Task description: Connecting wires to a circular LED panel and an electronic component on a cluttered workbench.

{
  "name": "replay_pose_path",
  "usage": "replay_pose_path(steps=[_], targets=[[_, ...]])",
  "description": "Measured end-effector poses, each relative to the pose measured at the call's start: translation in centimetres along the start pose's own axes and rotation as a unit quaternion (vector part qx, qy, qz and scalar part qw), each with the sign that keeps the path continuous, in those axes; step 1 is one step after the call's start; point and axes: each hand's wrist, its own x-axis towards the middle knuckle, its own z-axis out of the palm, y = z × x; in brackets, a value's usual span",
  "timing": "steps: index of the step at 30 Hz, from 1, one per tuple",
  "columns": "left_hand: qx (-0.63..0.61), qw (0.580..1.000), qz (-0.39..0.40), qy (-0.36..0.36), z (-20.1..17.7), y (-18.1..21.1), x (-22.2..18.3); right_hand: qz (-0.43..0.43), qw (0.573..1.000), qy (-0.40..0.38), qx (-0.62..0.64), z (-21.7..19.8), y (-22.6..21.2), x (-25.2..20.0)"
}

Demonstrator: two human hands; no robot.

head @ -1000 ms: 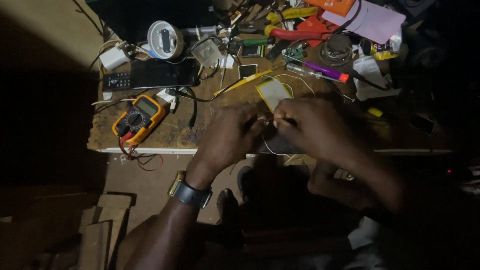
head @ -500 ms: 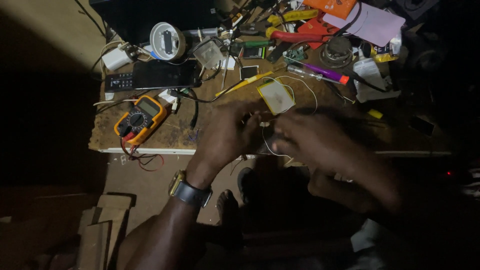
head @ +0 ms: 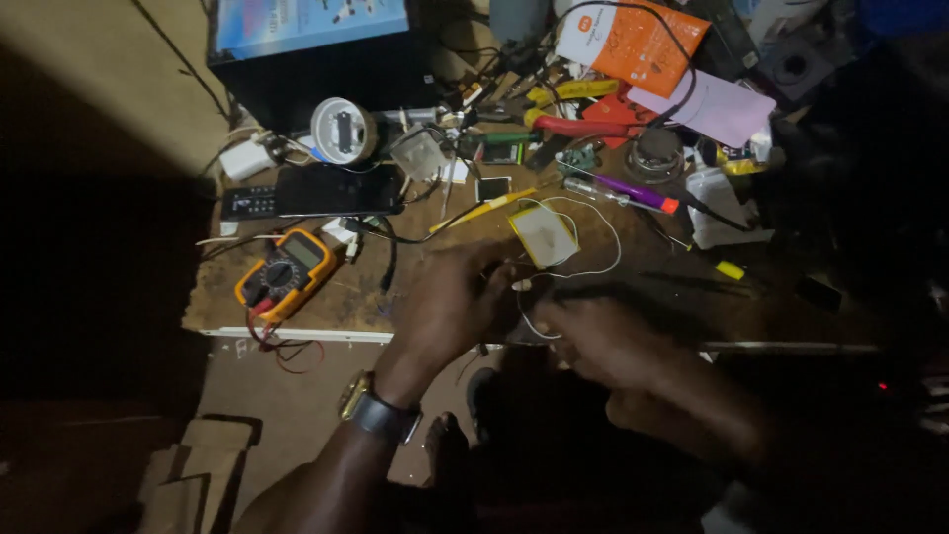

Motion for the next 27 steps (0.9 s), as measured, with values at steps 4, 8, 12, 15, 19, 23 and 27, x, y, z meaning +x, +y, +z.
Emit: replay_pose_path(steps=[4,8,12,15,19,23,27], targets=[[0.004,1.0,-0.003,0.002,0.8,-1.1,0.4,-0.229,0.931,0.01,-0.284,-2.0,3.1,2.2],[-0.029,0.998,-0.049,-0.008,0.6,-1.0,0.4,-0.245,0.957,0.039,-0.151,-2.5,2.9,3.8],[-0.061,0.998,-0.034,-0.006,1.3,-1.2,0.4,-0.14,0.968,0.083,0.189,-1.6,1.3,3.2],[-0.091,0.996,-0.021,0.002,1.3,-0.9,0.0,-0.146,0.931,0.124,0.311,-0.8,2.0,4.2],[-0.076,0.997,-0.024,0.016,1.9,-0.6,0.3,-0.156,0.911,0.162,0.347,-0.9,2.5,4.5],[-0.103,0.994,0.004,0.028,2.1,-0.6,-0.1,-0.155,0.909,0.158,0.355,-1.4,2.1,3.8],[-0.092,0.994,0.021,0.059,2.2,-0.7,-0.3,-0.169,0.922,0.171,0.304,-1.3,2.9,4.5]])
